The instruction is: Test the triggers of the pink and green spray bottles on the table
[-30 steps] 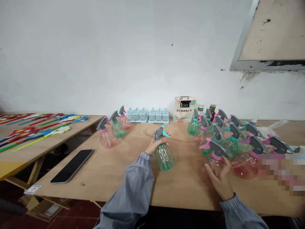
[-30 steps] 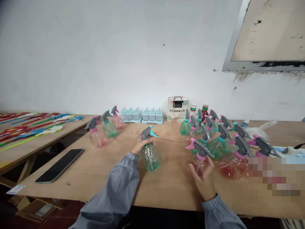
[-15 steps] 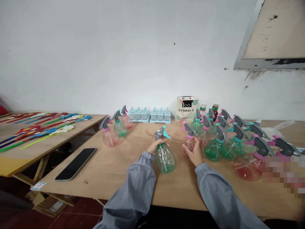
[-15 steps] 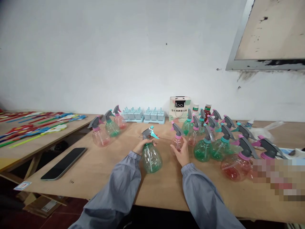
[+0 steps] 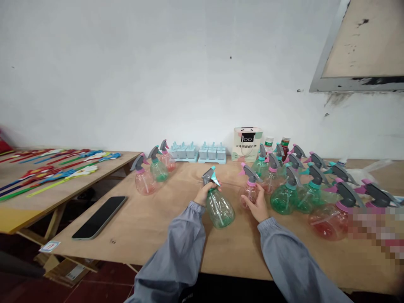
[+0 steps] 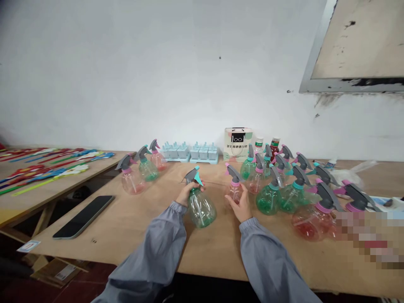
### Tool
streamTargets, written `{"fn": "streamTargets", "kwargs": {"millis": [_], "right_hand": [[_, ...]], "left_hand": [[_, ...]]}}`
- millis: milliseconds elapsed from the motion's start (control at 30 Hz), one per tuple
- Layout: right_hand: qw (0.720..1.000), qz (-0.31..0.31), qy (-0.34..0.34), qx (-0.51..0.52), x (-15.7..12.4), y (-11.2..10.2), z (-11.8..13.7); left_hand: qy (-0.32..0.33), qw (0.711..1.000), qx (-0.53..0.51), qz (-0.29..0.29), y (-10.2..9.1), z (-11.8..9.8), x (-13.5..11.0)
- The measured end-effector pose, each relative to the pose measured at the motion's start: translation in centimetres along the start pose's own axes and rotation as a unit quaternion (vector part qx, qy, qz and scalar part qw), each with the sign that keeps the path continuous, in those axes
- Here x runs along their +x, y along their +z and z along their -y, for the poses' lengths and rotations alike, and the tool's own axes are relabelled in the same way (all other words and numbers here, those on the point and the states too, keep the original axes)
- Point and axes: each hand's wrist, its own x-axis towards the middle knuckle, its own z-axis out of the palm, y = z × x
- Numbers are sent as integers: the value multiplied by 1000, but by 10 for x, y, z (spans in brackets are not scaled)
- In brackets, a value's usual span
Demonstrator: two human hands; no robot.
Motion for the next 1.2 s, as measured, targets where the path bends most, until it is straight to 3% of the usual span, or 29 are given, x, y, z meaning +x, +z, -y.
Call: {"fn": "streamTargets", "kwargs": {"millis": [67,267,433,633,800,1033,1200], "right_hand": [[1000,1,2,0,0,0,0],[1000,-6,-5,-1,0,1,-1],[1000,-5,-2,0,-1,0,2],[1000,-1,-8,-4,-1,0,3],[1000,2,-4,-3,-2,0,2],[1000,5,-2,7,-2,0,3],[1000,4,0,8,-1,-1,4]], "left_hand": [[0,1000,-2,-9,0,0,0],[17,999,5,41,4,-4,-5],[-17,1000,17,8,3,-4,-4],[-3,998,17,58,8,-9,-7],[-12,1000,13,13,4,-5,-5],[8,998,25,53,8,-11,-9],[3,999,37,10,7,-12,-8]]}}
